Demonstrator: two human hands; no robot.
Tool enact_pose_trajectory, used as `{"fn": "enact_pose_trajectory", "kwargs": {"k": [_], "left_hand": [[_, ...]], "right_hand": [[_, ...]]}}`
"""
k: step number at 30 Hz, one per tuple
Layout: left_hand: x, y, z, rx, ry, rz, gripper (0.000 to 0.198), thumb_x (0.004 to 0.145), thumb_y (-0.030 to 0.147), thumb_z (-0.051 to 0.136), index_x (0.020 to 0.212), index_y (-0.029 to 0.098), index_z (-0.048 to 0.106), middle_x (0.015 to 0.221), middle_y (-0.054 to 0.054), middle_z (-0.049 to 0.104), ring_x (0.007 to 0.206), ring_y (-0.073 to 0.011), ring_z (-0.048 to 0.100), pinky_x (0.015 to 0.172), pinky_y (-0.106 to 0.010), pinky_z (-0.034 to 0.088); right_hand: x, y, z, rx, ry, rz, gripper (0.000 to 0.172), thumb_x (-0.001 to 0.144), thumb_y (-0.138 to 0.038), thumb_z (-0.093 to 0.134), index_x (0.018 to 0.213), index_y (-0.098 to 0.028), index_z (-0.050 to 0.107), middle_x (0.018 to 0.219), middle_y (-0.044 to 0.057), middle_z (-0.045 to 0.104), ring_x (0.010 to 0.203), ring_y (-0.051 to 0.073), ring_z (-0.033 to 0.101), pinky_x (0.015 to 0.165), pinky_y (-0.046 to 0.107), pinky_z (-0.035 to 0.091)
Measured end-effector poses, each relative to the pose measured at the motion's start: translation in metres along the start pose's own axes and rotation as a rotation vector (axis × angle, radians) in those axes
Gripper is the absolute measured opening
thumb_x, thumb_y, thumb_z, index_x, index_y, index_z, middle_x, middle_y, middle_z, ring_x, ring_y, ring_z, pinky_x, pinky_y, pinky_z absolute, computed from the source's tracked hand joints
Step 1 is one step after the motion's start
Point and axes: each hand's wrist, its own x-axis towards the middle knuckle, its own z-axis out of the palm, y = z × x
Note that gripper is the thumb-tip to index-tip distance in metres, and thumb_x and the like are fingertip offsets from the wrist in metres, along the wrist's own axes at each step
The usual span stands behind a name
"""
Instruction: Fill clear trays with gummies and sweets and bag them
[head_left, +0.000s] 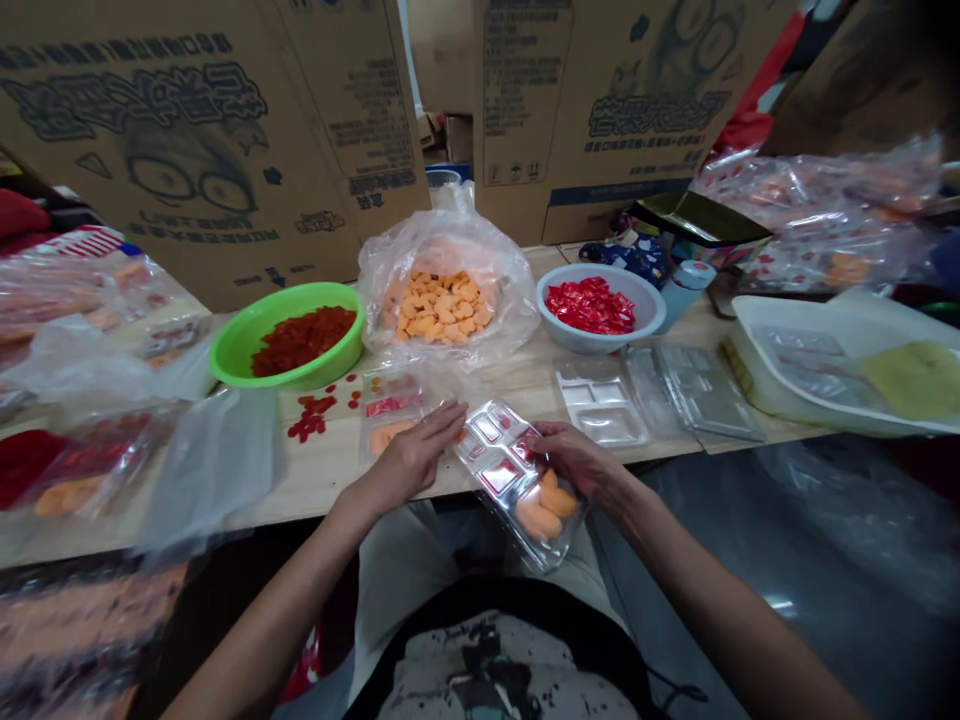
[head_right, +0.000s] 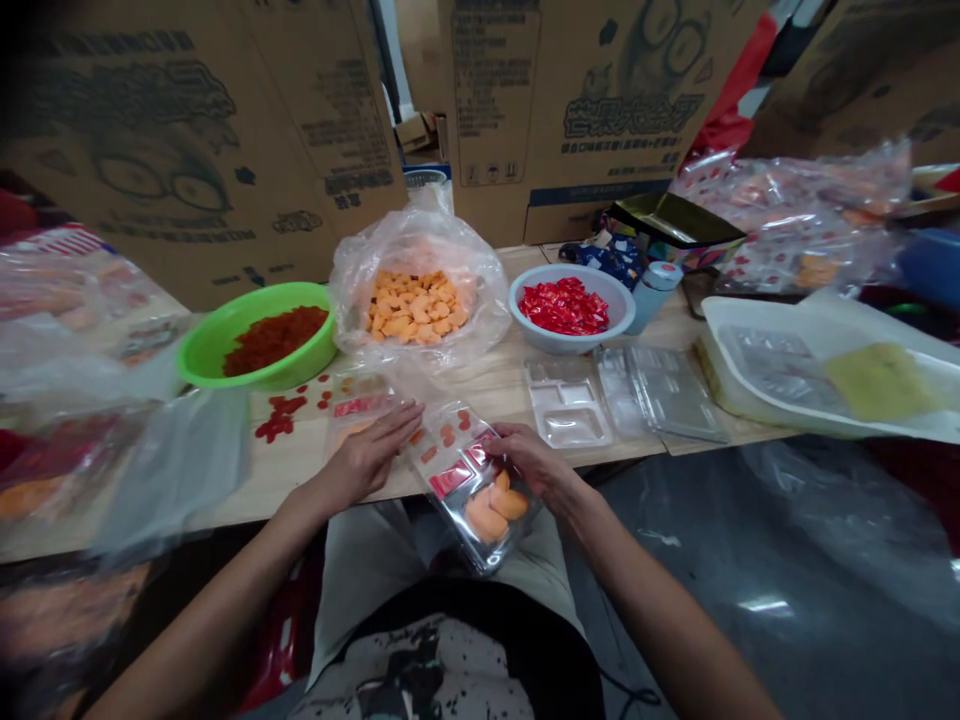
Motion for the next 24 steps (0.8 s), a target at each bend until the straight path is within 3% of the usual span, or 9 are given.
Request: {"fn": "enact_pose_trajectory", "kwargs": {"k": [4,7,9,12,14,16,19,22,24], "left_hand": [[-0.002,0.014,0.021,0.042,-0.107,-0.006,0.085,0.079,-0.008,0.035,0.156,0.021,0.018,0.158,-0.014,0.033,0.149,-0.0242,0.021,0.113,-0.048,0.043],[-0.005,0.022,0.034,-0.014,-0.111,0.007,0.094,0.072,-0.009,0.037,0.157,0.023,0.012,0.160,-0.013,0.027,0.150,-0.0251,0.017,0.115,-0.050,0.039],[-0.009,0.026,0.036,-0.065,-0.128,-0.011,0.098,0.068,-0.010,0.036,0.157,0.024,0.013,0.161,-0.013,0.027,0.150,-0.0248,0.020,0.114,-0.050,0.040],[-0.013,0.036,0.034,-0.147,-0.136,-0.106,0.093,0.071,-0.009,0.036,0.154,0.029,0.024,0.155,-0.009,0.039,0.147,-0.0219,0.031,0.112,-0.047,0.043],[-0.013,0.047,0.036,-0.142,-0.115,-0.197,0.079,0.081,-0.002,0.042,0.151,0.033,0.033,0.153,-0.006,0.043,0.146,-0.0236,0.032,0.113,-0.050,0.041],[-0.011,0.061,0.045,-0.095,-0.142,-0.288,0.069,0.087,0.018,0.058,0.151,0.031,0.035,0.157,-0.009,0.036,0.149,-0.0326,0.023,0.115,-0.059,0.034],[-0.010,0.074,0.068,-0.057,-0.239,-0.395,0.083,0.078,0.041,0.076,0.149,0.024,0.037,0.160,-0.017,0.027,0.148,-0.0435,0.019,0.112,-0.065,0.032],[-0.013,0.073,0.082,-0.066,-0.237,-0.427,0.057,0.086,0.030,0.067,0.138,0.019,0.048,0.157,-0.018,0.034,0.146,-0.0394,0.026,0.112,-0.059,0.036],[-0.016,0.068,0.082,-0.085,-0.200,-0.403,0.047,0.088,0.023,0.062,0.133,0.019,0.050,0.152,-0.017,0.041,0.145,-0.0363,0.031,0.113,-0.056,0.037]], "right_hand": [[0.009,0.010,0.011,0.008,0.124,-0.087,0.036,0.060,-0.032,0.078,0.088,-0.012,0.067,0.062,-0.002,0.057,0.052,0.009,0.047,0.050,0.022,0.035],[0.015,0.015,0.021,0.097,0.206,-0.170,0.076,0.061,-0.032,0.077,0.133,-0.019,0.054,0.069,-0.004,0.061,0.054,0.010,0.050,0.053,0.022,0.039],[0.018,0.017,0.025,0.117,0.237,-0.197,0.095,0.060,-0.030,0.077,0.147,-0.022,0.040,0.070,-0.005,0.061,0.053,0.010,0.050,0.052,0.022,0.039],[0.022,0.021,0.024,0.064,0.301,-0.210,0.088,0.060,-0.030,0.072,0.144,-0.018,0.046,0.063,-0.006,0.058,0.049,0.010,0.047,0.048,0.021,0.036],[0.026,0.025,0.022,-0.015,0.375,-0.236,0.081,0.064,-0.031,0.066,0.142,-0.017,0.047,0.061,-0.006,0.057,0.048,0.011,0.047,0.048,0.023,0.037],[0.028,0.027,0.020,-0.200,0.438,-0.263,0.073,0.073,-0.031,0.060,0.143,-0.018,0.045,0.068,-0.003,0.061,0.055,0.014,0.053,0.053,0.025,0.043],[0.028,0.028,0.019,-0.755,0.539,-0.251,0.048,0.088,-0.028,0.049,0.134,-0.018,0.052,0.089,0.007,0.067,0.075,0.020,0.063,0.069,0.032,0.048],[0.025,0.026,0.022,-1.348,0.688,-0.222,0.031,0.093,-0.023,0.045,0.116,-0.012,0.062,0.108,0.022,0.062,0.095,0.031,0.062,0.080,0.043,0.046],[0.025,0.024,0.026,-1.623,0.714,-0.327,0.030,0.091,-0.016,0.046,0.117,-0.010,0.061,0.126,0.028,0.054,0.112,0.038,0.055,0.088,0.049,0.043]]}}
